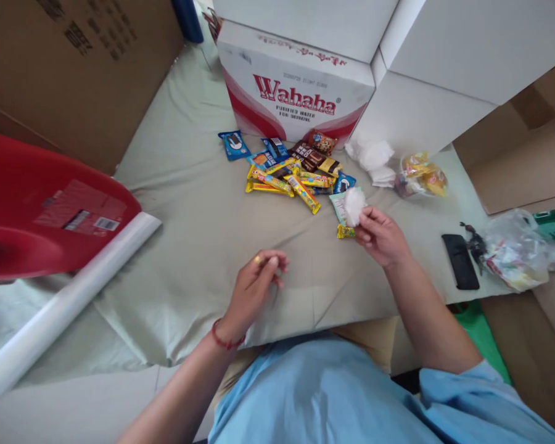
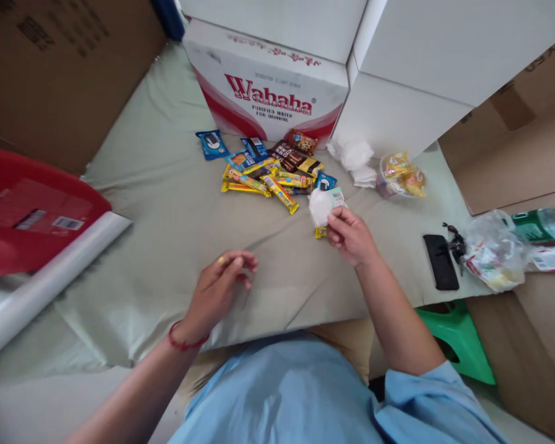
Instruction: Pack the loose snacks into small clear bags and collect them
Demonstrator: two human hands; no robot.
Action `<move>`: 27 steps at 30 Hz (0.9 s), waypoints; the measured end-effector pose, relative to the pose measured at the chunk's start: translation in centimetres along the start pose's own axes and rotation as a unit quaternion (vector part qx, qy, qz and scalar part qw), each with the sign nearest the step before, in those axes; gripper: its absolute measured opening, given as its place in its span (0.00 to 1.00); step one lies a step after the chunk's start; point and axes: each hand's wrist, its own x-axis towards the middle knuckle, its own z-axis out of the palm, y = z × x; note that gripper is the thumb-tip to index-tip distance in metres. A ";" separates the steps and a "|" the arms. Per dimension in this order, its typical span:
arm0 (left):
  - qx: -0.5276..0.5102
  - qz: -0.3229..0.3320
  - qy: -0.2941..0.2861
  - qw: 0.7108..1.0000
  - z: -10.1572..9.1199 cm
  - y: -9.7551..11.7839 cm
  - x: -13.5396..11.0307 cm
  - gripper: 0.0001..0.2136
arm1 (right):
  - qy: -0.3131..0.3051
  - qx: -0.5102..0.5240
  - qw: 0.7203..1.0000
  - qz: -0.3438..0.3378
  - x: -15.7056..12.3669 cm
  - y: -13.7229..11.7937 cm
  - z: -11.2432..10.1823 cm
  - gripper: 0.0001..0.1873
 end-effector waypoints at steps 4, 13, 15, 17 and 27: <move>0.089 0.155 0.068 0.982 3.5 0.1 4.1 0.20 | 0.059 -0.013 0.998 -0.031 -3.2 4.2 2.9 0.24; 0.150 0.249 -0.102 0.951 4.6 -2.1 6.5 0.09 | 0.005 -0.018 1.000 0.010 -3.5 5.0 4.4 0.27; 0.128 0.233 -0.131 0.955 4.3 -2.2 6.5 0.07 | -0.011 0.028 0.999 0.035 -3.4 4.9 5.0 0.28; 0.093 0.205 -0.135 0.965 4.0 -2.1 6.6 0.09 | -0.014 0.063 0.997 0.050 -3.3 5.0 5.4 0.28; -0.309 -0.002 -0.098 0.946 2.8 -1.1 7.8 0.15 | 0.023 0.017 0.999 0.040 -4.7 5.8 2.6 0.27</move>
